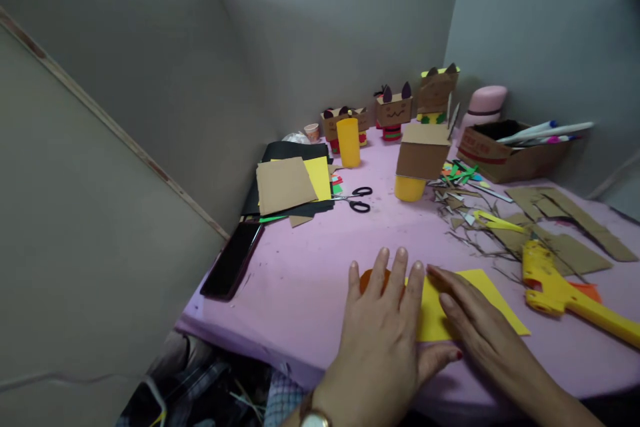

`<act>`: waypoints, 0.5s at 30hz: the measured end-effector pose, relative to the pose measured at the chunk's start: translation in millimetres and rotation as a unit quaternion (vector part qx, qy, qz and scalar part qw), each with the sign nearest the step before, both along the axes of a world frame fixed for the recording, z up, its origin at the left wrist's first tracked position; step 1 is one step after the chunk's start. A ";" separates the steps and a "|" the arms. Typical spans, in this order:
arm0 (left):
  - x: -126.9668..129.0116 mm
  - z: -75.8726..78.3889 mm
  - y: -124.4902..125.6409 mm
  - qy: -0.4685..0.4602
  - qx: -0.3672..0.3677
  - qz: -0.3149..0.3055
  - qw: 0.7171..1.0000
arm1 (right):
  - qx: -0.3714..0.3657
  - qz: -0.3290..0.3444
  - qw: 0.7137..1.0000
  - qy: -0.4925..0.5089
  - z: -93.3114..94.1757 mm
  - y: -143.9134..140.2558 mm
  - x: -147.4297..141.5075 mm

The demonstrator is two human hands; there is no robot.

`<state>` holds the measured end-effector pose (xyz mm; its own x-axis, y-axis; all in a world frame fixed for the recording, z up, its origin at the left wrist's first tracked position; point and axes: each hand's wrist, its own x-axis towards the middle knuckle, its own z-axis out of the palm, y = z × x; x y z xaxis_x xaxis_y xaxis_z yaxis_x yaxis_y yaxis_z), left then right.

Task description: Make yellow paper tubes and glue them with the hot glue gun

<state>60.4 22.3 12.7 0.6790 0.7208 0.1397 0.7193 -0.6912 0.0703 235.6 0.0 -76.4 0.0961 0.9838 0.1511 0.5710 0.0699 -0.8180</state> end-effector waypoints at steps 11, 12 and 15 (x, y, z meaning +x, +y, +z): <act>3.4 -4.7 -3.4 0.001 0.018 0.011 1.000 | -0.005 0.001 1.000 -0.010 -1.6 -0.1 3.4; 3.3 -4.0 -4.1 0.001 0.019 0.009 1.000 | -0.007 0.000 1.000 -0.010 -1.5 0.0 3.4; 2.9 -2.9 -5.6 0.002 0.019 0.006 1.000 | -0.006 0.001 1.000 -0.010 -1.9 0.1 3.7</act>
